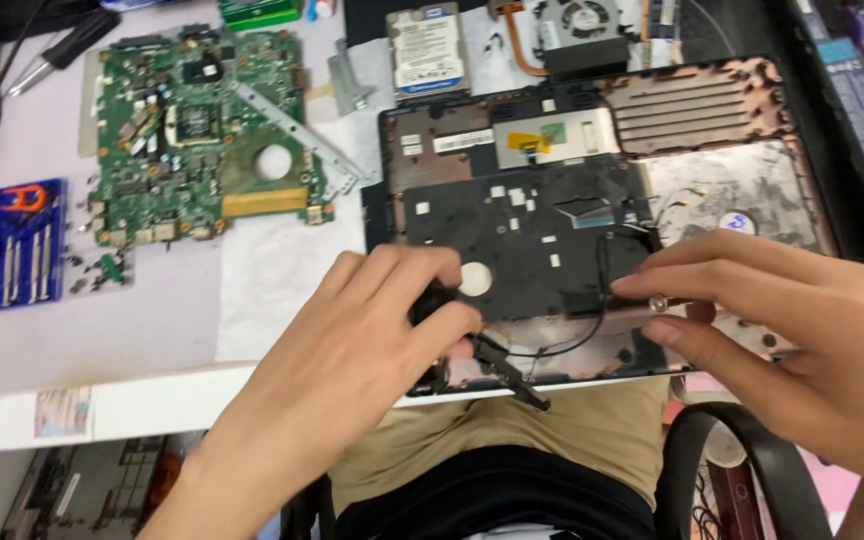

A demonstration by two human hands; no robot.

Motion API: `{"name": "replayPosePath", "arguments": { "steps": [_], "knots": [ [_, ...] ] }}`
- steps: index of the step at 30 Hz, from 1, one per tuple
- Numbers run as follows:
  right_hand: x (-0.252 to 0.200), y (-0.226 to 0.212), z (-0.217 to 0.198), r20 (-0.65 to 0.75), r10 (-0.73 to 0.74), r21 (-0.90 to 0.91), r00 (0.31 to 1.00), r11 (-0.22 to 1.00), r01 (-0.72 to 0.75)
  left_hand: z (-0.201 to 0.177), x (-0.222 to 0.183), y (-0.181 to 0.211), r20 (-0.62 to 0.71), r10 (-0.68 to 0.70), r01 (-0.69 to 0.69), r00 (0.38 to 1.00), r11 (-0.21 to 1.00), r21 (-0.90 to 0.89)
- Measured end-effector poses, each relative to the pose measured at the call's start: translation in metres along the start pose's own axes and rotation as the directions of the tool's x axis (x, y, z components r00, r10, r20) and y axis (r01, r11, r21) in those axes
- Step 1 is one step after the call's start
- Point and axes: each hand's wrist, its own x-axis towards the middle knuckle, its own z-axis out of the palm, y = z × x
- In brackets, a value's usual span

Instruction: The person disassembles internal components of a laptop using a screwdriver, removing small screws and internal modules such as the speaker and battery.

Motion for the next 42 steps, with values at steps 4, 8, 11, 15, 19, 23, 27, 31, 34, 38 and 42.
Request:
{"name": "replayPosePath", "arguments": {
  "steps": [4,8,11,15,19,23,27,31,34,38,42],
  "knots": [
    [0.011,-0.011,0.006,-0.021,-0.059,0.045,0.998,0.997,0.060,-0.005,0.001,-0.008,-0.029,0.026,-0.026,0.999,1.000,-0.003],
    [0.024,-0.014,0.010,0.021,-0.171,0.081,0.985,0.982,0.168,-0.010,0.002,-0.015,0.040,-0.048,0.051,0.998,0.995,-0.089],
    [0.033,-0.015,0.013,0.085,-0.198,0.073,0.976,0.979,0.192,-0.007,0.000,-0.023,0.014,-0.055,0.056,0.998,0.995,-0.080],
    [0.046,-0.020,0.022,0.155,-0.206,0.075,0.966,0.978,0.196,0.004,-0.001,-0.035,-0.051,0.015,-0.016,0.999,1.000,-0.017],
    [0.052,-0.014,0.031,0.224,-0.156,0.051,0.962,0.988,0.148,0.001,-0.001,-0.038,-0.045,-0.015,0.012,0.999,0.998,-0.062],
    [0.056,-0.018,0.035,0.253,-0.176,0.145,0.951,0.979,0.142,0.004,-0.002,-0.044,-0.066,-0.023,0.013,0.998,0.989,-0.148],
    [0.057,-0.022,0.039,0.283,-0.185,0.167,0.941,0.976,0.142,0.006,0.002,-0.049,-0.073,-0.028,0.007,0.997,0.963,-0.268],
    [0.054,-0.021,0.043,0.295,-0.162,0.152,0.942,0.981,0.121,0.008,0.009,-0.053,-0.052,-0.042,0.008,0.998,0.849,-0.528],
    [0.054,-0.023,0.044,0.255,-0.176,0.148,0.951,0.979,0.142,0.005,0.016,-0.053,-0.042,-0.048,0.012,0.998,0.787,-0.617],
    [0.054,-0.025,0.041,0.251,-0.119,0.109,0.961,0.990,0.094,0.000,0.023,-0.047,0.011,-0.146,0.110,0.989,0.686,-0.719],
    [0.050,-0.025,0.038,0.222,-0.031,0.066,0.975,0.998,0.017,0.008,0.031,-0.039,-0.029,-0.258,0.114,0.966,0.524,-0.844]
  ]
}}
